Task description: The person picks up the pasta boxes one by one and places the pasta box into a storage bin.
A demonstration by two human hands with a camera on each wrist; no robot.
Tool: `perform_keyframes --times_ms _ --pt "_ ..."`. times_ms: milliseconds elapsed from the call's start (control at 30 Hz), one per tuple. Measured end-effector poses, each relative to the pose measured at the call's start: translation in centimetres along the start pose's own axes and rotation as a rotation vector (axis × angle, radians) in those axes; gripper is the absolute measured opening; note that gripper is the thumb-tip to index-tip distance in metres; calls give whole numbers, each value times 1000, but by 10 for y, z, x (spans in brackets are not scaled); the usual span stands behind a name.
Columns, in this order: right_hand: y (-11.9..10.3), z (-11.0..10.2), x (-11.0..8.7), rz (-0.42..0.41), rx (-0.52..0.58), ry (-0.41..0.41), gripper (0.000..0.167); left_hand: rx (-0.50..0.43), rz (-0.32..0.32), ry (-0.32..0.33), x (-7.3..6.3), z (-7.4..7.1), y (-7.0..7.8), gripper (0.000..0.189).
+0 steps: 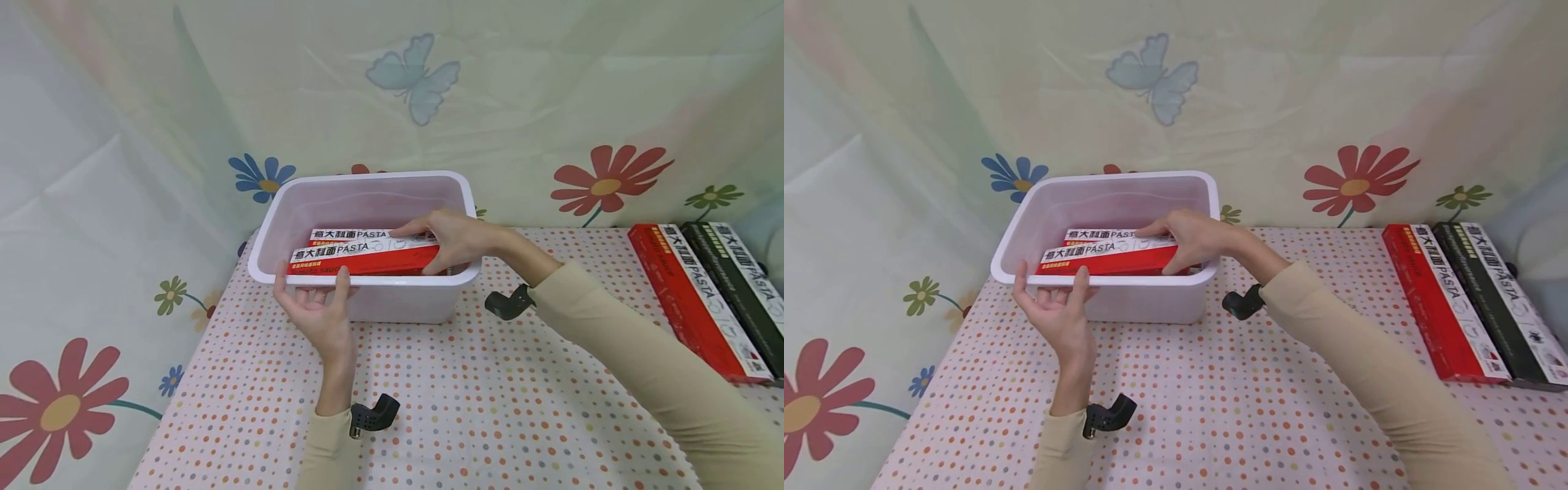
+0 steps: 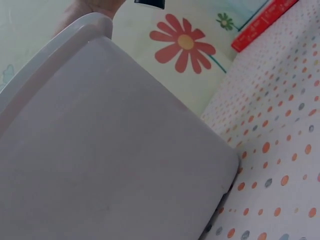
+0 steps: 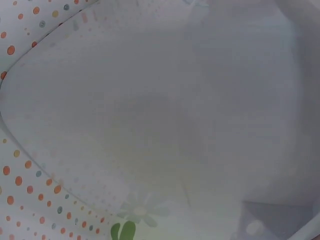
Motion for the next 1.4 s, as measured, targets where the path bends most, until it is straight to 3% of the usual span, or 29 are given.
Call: perform_keyframes --times_ms 300,400,533,667,833,1000,1100,1200,1300,1400 --pt "-3 0 0 3 5 16 70 -17 9 -7 -2 1 0 90" --pt "-1 1 -2 27 62 44 67 -22 6 0 -3 2 -1 90" --pt "3 1 -11 29 230 177 62 -23 3 -10 -3 4 -4 90" --pt "4 6 -37 7 350 377 54 -18 8 -14 -4 5 -4 89" --pt "13 21 -99 86 325 558 54 -22 15 -12 -3 3 -1 89" --pt "45 42 -191 247 209 700 62 -27 10 -2 -4 2 0 89" --pt "72 57 -250 411 189 787 61 -32 12 9 -3 2 1 89" --pt "98 76 -302 633 263 846 63 -36 20 9 -2 2 2 89" --pt "123 96 -345 830 335 867 68 -48 27 9 -2 2 3 88" --pt "143 118 -377 972 391 892 72 -64 24 1 -4 4 3 88"
Point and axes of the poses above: each hand's wrist, its own x-axis towards the middle knuckle, its own z-axis out of the palm, y = z × x, the point moved 4 cm from there along x, towards the middle knuckle, and after that the axes turned 11 degrees about -y, right-handed, at the moved point
